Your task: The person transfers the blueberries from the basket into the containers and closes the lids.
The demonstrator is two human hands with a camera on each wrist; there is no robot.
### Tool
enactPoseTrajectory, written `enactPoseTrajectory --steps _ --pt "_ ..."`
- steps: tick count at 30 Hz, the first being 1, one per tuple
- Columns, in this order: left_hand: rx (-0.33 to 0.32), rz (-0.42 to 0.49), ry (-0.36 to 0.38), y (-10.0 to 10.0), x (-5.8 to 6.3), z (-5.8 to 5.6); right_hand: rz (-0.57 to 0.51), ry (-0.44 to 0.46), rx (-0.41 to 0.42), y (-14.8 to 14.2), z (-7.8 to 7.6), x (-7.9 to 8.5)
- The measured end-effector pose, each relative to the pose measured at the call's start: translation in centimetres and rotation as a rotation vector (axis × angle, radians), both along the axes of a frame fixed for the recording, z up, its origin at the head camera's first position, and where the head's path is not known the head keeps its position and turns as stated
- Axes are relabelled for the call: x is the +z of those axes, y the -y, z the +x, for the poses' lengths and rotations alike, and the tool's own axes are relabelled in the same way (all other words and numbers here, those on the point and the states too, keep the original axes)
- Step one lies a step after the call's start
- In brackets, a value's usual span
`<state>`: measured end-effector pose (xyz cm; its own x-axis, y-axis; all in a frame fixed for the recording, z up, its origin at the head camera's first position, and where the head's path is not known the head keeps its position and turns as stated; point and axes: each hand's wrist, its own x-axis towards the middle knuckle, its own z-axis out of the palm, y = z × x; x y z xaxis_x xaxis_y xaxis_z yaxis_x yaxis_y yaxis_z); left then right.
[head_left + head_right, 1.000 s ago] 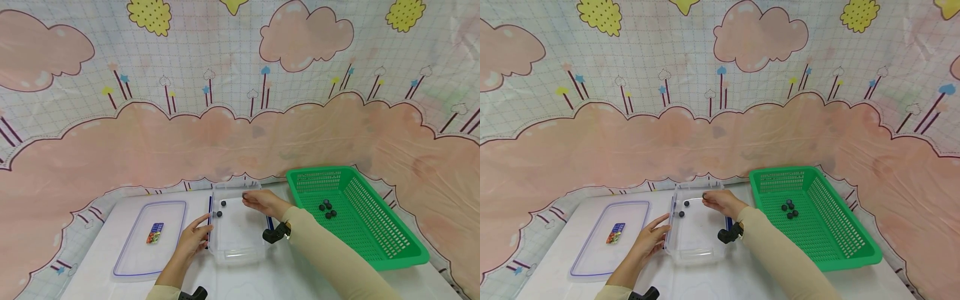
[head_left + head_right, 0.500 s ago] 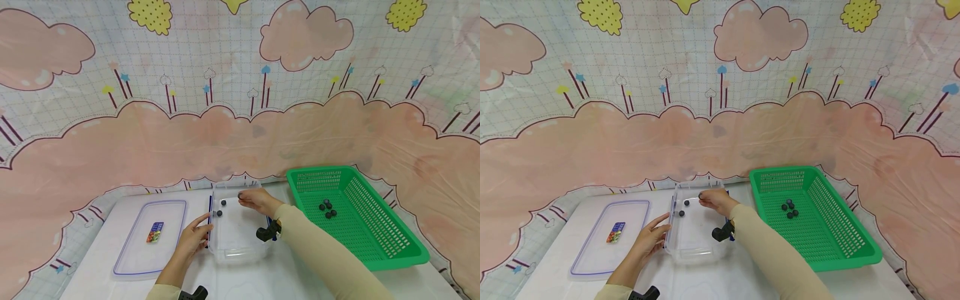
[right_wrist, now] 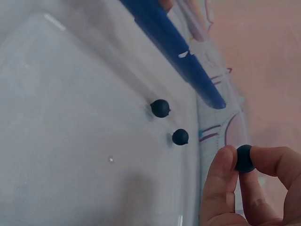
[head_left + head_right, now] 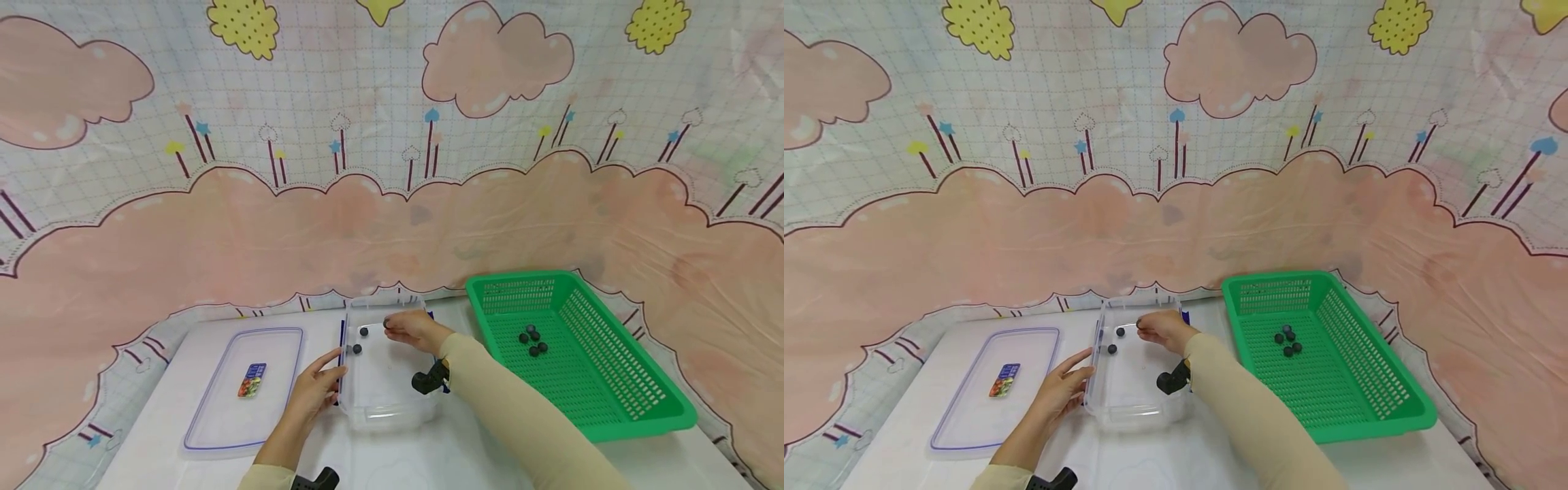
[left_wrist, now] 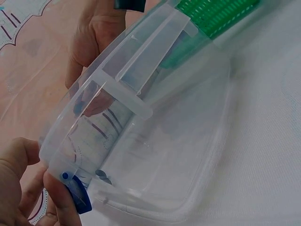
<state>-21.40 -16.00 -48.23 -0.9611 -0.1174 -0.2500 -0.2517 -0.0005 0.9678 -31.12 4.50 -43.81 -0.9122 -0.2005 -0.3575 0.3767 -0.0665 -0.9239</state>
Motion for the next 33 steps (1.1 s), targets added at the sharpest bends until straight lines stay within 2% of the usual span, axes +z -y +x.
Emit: enactPoseTrajectory --steps 7,19,27,33 --pt "0.010 -0.003 0.002 0.1 -0.1 -0.1 0.019 -0.033 -0.008 1.0 -0.1 -1.0" --pt "0.013 -0.008 -0.006 0.0 -0.2 -0.2 0.108 0.025 -0.044 1.8 -0.2 -2.6" --pt "0.013 0.003 -0.007 -0.3 -0.3 -0.1 0.087 0.026 -0.080 1.6 -0.5 -4.0" --pt "0.015 -0.002 -0.009 -0.2 -0.2 -0.1 0.114 0.031 -0.085 1.7 -0.7 -4.2"
